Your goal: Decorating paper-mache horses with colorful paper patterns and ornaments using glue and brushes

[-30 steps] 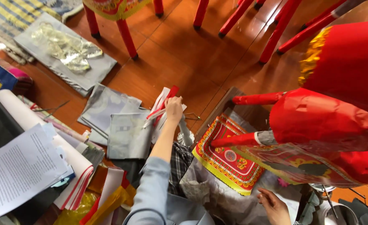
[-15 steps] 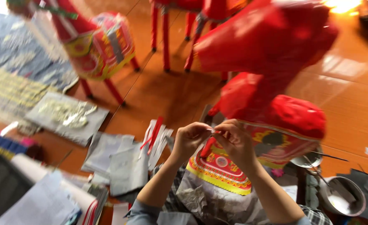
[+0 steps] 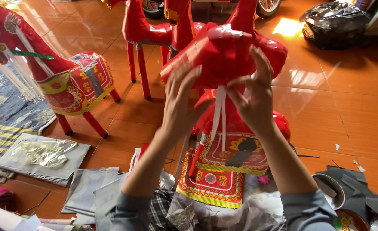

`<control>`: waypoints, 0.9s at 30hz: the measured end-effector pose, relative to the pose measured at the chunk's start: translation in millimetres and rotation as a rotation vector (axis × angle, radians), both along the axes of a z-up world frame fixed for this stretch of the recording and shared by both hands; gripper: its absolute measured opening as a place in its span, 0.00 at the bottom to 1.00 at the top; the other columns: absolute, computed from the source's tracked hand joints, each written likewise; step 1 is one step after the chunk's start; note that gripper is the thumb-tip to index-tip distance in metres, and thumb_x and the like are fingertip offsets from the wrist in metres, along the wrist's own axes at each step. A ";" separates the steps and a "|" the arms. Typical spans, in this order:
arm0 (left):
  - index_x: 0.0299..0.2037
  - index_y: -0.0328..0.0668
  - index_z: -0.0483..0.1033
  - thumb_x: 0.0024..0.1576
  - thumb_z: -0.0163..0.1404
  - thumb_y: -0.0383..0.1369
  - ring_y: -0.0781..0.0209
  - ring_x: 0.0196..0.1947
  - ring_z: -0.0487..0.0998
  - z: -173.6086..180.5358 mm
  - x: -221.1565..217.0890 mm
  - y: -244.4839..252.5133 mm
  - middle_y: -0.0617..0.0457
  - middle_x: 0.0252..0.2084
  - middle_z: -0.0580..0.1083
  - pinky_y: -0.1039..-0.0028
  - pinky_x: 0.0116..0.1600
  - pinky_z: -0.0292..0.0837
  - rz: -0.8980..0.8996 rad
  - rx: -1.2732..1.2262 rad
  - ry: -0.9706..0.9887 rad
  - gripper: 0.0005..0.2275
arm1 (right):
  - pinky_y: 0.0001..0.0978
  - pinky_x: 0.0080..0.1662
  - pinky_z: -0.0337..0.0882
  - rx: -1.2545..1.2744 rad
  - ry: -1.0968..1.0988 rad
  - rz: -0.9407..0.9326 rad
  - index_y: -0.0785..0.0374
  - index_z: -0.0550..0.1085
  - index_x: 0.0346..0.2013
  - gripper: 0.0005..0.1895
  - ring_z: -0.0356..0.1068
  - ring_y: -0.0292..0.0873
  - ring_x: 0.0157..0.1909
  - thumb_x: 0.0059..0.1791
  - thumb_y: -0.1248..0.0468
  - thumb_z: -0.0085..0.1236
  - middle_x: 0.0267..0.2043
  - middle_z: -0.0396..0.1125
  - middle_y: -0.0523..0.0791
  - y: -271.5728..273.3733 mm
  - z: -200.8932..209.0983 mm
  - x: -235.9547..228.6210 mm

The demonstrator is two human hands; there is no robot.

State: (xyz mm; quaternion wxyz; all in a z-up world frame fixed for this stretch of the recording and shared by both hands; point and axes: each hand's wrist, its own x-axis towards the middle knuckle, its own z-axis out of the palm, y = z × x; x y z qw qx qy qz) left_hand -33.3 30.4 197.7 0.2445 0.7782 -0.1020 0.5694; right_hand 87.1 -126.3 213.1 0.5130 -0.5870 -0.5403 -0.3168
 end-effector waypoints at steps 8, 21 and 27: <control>0.71 0.55 0.46 0.54 0.60 0.50 0.44 0.75 0.48 42.8 29.6 9.4 0.44 0.74 0.49 0.41 0.72 0.38 0.227 0.031 0.485 0.40 | 0.44 0.72 0.49 -0.018 0.205 0.022 0.60 0.75 0.33 0.06 0.48 0.48 0.76 0.50 0.67 0.66 0.74 0.46 0.44 12.3 8.0 6.8; 0.69 0.54 0.50 0.55 0.57 0.44 0.49 0.72 0.57 33.3 38.9 9.4 0.46 0.69 0.58 0.46 0.71 0.47 0.265 0.015 0.353 0.35 | 0.43 0.67 0.56 0.117 0.212 -0.004 0.60 0.66 0.34 0.14 0.54 0.50 0.69 0.47 0.69 0.66 0.66 0.54 0.50 20.5 3.4 7.4; 0.68 0.52 0.51 0.52 0.60 0.39 0.49 0.71 0.57 29.5 41.6 10.7 0.48 0.69 0.59 0.52 0.73 0.48 0.238 -0.045 0.322 0.36 | 0.48 0.69 0.57 0.111 0.104 0.065 0.65 0.74 0.37 0.05 0.55 0.55 0.69 0.50 0.74 0.63 0.66 0.53 0.52 19.8 4.0 12.5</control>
